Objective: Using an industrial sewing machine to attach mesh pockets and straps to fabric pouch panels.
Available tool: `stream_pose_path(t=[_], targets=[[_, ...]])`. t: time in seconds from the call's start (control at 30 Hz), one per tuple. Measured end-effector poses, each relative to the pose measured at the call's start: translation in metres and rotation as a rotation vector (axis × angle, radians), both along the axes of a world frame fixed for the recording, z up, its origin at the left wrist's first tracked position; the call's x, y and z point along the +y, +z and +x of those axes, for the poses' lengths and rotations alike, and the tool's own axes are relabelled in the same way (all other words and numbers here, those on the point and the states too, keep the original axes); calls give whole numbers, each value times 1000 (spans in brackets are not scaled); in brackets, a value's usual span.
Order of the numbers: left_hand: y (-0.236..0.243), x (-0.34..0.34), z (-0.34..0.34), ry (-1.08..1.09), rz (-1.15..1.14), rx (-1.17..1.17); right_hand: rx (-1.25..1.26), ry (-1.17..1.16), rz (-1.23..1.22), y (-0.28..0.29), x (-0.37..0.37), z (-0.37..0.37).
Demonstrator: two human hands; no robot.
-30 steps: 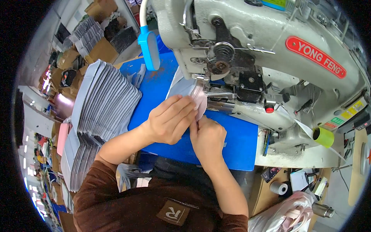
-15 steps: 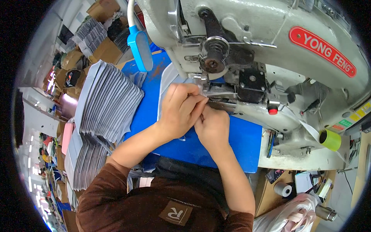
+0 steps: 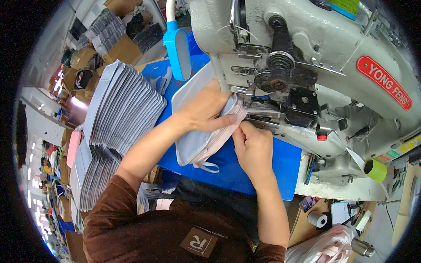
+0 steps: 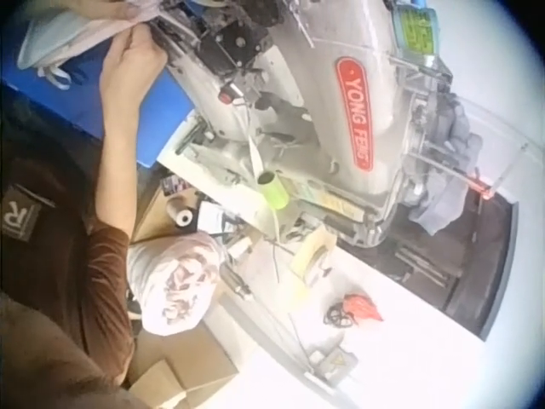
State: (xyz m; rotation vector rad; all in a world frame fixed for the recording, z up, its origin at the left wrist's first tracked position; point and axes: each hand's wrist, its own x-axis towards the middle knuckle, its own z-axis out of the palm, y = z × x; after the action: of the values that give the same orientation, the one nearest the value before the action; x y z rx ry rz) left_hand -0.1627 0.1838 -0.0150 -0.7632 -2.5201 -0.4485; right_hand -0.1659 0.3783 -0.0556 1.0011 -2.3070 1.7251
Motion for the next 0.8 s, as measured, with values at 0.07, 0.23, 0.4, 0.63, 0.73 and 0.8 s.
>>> stream_pose_path(t=[0.07,0.23,0.4,0.63,0.73,0.8], targets=[[-7,1,3,60,21,9,23,10,19,2,3,-4],[-7,18,21,270,226,-36,-415,51,-54,19,13,-1],[0,14,18,312,310,-338,-420,70,-147,22,17,4],[-12,-14,-21,277,406,-499,-555,108,-325,19,20,11],[-9,-22,-30,152,401,-538,-623,95,-346,26,20,13],[1,-22,-27,201,496,-713,-616,88,-320,25,21,14]])
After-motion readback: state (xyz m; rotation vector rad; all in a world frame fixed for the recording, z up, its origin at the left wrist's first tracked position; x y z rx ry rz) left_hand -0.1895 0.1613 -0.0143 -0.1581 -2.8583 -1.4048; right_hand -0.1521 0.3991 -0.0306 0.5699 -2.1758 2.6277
